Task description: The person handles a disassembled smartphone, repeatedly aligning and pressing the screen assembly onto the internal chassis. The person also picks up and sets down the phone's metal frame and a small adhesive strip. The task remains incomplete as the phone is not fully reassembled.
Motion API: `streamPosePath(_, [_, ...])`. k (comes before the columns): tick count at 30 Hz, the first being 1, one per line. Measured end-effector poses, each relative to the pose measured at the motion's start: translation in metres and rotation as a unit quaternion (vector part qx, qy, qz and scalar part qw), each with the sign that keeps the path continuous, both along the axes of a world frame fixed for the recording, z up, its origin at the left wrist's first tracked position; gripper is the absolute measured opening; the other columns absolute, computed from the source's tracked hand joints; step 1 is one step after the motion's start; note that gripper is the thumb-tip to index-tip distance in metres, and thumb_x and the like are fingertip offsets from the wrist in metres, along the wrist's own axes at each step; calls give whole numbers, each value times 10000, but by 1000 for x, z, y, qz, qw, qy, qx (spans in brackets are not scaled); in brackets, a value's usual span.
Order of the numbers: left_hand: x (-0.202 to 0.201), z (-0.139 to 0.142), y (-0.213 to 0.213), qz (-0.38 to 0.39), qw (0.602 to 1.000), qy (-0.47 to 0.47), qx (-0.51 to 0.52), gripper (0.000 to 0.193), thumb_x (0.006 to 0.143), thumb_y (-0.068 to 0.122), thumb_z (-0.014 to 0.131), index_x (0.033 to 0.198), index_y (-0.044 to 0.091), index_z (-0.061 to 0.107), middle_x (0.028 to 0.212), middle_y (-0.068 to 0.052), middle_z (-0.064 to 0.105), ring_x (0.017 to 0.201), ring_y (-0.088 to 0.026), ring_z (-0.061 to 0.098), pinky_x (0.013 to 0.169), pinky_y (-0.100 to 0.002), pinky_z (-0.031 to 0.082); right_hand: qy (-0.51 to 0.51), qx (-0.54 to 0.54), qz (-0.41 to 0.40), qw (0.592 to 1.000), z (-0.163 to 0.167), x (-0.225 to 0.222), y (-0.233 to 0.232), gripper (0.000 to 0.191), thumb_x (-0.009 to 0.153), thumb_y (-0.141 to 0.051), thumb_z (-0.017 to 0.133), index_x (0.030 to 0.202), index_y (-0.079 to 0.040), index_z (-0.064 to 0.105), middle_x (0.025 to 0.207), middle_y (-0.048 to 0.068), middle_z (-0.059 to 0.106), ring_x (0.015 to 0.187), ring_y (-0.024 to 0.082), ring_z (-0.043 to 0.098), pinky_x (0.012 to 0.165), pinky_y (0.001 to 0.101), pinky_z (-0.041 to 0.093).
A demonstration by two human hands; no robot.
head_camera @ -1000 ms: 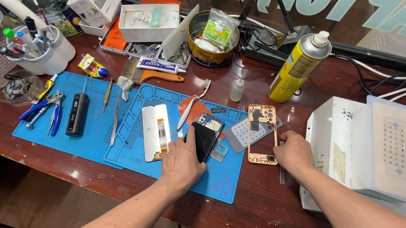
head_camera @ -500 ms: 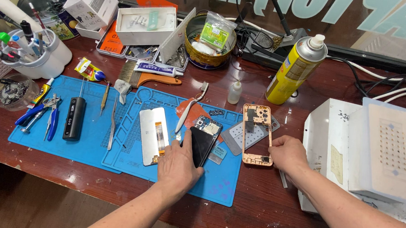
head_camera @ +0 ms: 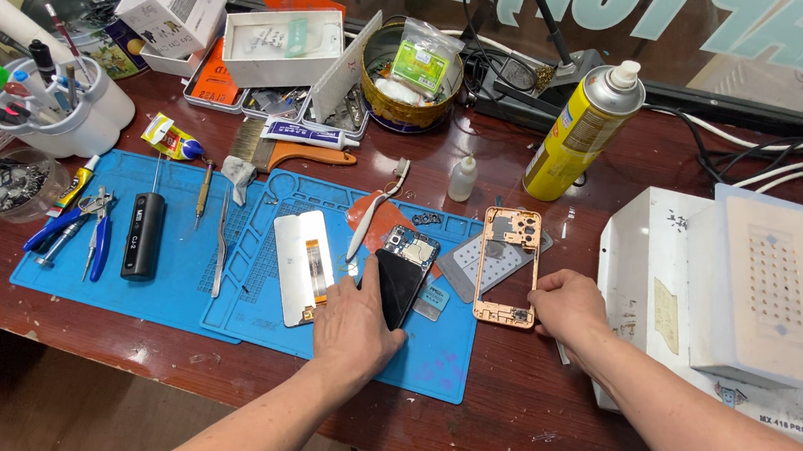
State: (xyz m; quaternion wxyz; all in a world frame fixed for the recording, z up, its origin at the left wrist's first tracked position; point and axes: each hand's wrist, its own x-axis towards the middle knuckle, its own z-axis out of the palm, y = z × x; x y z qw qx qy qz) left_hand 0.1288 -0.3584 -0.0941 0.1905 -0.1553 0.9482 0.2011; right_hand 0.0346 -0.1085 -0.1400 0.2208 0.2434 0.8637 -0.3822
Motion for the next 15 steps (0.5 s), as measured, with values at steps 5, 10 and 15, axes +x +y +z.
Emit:
streamPosePath(5, [-1,1,4,29,999,23,13,1136,716,274,901,1581,87,189,1273,-222,520,1246,-385,509,1061,-523,440,1,-14,-5,1000,-8,1,1,157,909,-69,716,1050,-2,724,877,110,737,707,169,686,565,305,576])
streamPosePath(10, [1,5,4,45,999,13,27,1124,717,246,895,1579,94,191,1299,-222,509,1258,-378,506,1075,-525,438,-19,-6,17,1000,-4,2,2,182,908,-85,722,1082,-32,719,891,89,755,720,152,708,588,294,602])
streamPosePath(15, [-1,3,1,56,997,8,43,1081,715,193,863,1577,116,215,1298,-203,519,1266,-367,506,1079,-534,438,105,88,127,982,15,7,-7,190,960,-185,693,1087,-54,743,907,62,745,769,142,683,678,269,511])
